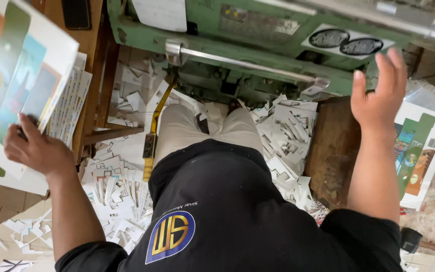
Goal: The person operates a manual paper cutting machine to trim printed sheets. They place a sheet on the machine's platform, pull down the lever to cut, and then remove the trimmed sheet. This process is repeated for multiple sheets, which are stacked on a nearby table.
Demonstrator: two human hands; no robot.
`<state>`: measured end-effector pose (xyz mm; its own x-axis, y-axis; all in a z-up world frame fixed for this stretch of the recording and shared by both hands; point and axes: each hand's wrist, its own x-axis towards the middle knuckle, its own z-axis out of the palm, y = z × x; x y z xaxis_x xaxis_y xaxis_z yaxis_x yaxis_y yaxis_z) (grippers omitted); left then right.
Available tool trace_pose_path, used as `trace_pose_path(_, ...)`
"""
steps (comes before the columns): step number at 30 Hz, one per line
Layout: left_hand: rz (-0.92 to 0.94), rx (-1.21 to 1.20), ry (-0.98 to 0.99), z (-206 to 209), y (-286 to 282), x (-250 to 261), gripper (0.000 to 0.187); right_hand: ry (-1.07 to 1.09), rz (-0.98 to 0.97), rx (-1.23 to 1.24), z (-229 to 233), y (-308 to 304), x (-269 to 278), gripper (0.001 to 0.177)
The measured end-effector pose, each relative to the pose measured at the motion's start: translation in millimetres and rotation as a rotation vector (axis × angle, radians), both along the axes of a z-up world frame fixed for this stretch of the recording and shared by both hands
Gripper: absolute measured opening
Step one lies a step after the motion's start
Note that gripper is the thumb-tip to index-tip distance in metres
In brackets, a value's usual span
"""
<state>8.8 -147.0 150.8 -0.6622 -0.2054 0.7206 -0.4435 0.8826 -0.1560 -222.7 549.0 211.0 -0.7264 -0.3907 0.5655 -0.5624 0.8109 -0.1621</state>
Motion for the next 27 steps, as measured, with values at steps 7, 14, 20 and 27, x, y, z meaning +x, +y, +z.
trace_pose_path(7, 0.310, 0.702, -0.524, -56.3, -5.6, 31.0, 0.083, -0.711, -1.041, 0.256, -123.7, 174.5, 146.7, 0.060)
trace_pose_path(14, 0.398, 0.963, -0.698, -19.3, 57.5, -50.3, 0.079, -1.037, -1.240, 0.336, -171.6, 220.8, 237.7, 0.060)
trace_pose_path(20, -0.053, 0.900, -0.756, -9.1, 136.4, -115.8, 0.080, -1.062, -1.250, -0.227, -145.6, 229.3, 251.2, 0.034)
trace_pose_path(27, -0.767, 0.757, -0.542, 0.0, 224.0, -150.2, 0.067, -0.969, -1.218, 0.031, -157.8, 223.6, 244.0, 0.035)
